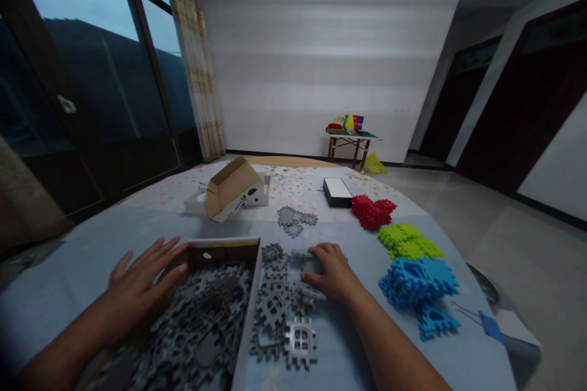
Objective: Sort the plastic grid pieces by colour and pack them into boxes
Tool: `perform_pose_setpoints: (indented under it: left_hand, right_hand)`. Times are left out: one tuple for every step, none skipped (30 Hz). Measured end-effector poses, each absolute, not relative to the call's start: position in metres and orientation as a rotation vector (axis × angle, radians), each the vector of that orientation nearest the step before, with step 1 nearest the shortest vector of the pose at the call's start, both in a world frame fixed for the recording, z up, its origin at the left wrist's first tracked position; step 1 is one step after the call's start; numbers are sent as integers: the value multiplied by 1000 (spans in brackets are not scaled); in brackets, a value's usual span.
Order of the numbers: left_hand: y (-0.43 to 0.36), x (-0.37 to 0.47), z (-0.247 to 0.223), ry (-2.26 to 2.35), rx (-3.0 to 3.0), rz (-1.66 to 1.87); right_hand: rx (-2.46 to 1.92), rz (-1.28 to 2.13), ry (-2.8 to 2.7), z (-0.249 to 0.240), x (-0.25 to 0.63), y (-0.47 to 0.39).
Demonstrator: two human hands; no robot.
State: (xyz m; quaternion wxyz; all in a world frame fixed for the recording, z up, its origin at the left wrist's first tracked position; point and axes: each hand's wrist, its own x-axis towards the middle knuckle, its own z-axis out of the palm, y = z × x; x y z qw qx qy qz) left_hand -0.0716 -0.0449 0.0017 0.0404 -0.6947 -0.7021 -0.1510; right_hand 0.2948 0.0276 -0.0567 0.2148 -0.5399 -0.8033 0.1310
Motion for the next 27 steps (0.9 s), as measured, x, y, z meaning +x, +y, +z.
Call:
perform_pose_setpoints:
  left_hand:
    - [-46,-70,4,-2156,-2107,-457]
    - [-46,-68,5,-2157,-2089,-453]
    - [-47,-66,7,-2154,-2074,-454]
    - [-47,-65,9,-2146,-2065,-459]
    - [-48,-63,11,-2137,-2065,-465]
    - [-48,-62,12,-2133,-2072,-472]
    - [-48,-62,12,-2132,-2082,-478]
    - [-48,-62,12,-2136,-2092,-479]
    - [-48,-63,12,-2139,-2101,-478]
    - [-48,-64,11,-2139,-2109,-475]
    - [-47,-66,9,-2130,-2115,-478]
    - [-46,-69,6,-2112,-2119,-488]
    - [-44,-71,4,-2088,-2122,-504]
    - [-43,-73,1,-2064,-2125,-523]
    - [-41,-74,-1,-2046,-2123,-543]
    - [-40,-75,-2,-2036,-2123,-557]
    - [-39,-76,-3,-2033,-2126,-566]
    - [-38,-75,-3,-2035,-2129,-571]
    - [-38,-75,-2,-2038,-2133,-572]
    - [-39,-74,-1,-2042,-2138,-571]
    - [-39,-73,0,-2045,-2145,-570]
    - [-40,-73,1,-2048,-2154,-567]
    - [-40,-73,1,-2051,-2161,-564]
    - [-41,-73,2,-2055,-2170,-558]
    - [-41,-73,2,-2060,-2179,-550]
    - [-41,-73,3,-2069,-2183,-543]
    - [-42,-73,3,-2079,-2185,-534]
  right_hand:
    - [-1489,358,-2223,-56,295,27]
    - [-1480,353,-2219,-55,294,26]
    - [-1471,348,-2216,-54,293,25]
    - [-1463,346,-2215,-53,293,25]
    - [-1456,346,-2214,-51,292,24]
    - [-1447,349,-2213,-50,292,23]
    - [-1437,353,-2211,-48,292,22]
    - [-1422,357,-2209,-47,292,22]
    - [-1402,360,-2207,-46,292,22]
    - [-1379,361,-2207,-45,293,22]
    - [-1356,361,-2206,-44,293,23]
    - [-1336,360,-2203,-43,294,23]
    - [-1319,360,-2200,-43,294,23]
    - [-1305,362,-2193,-43,294,23]
    - [-1293,362,-2182,-42,294,24]
    - [-1283,359,-2167,-42,294,24]
    - [-1272,354,-2153,-42,294,24]
    - [-1262,346,-2138,-42,293,23]
    - [-1251,335,-2121,-42,293,23]
    - [-1239,322,-2103,-42,293,23]
    - [-1226,311,-2085,-42,292,23]
    - [-1214,302,-2066,-42,292,23]
    - [-1204,296,-2044,-42,292,23]
    - [-1196,292,-2020,-42,291,24]
    - [-1188,291,-1993,-41,291,24]
    - [-1180,294,-1966,-41,291,24]
    - [-1173,303,-1936,-40,291,24]
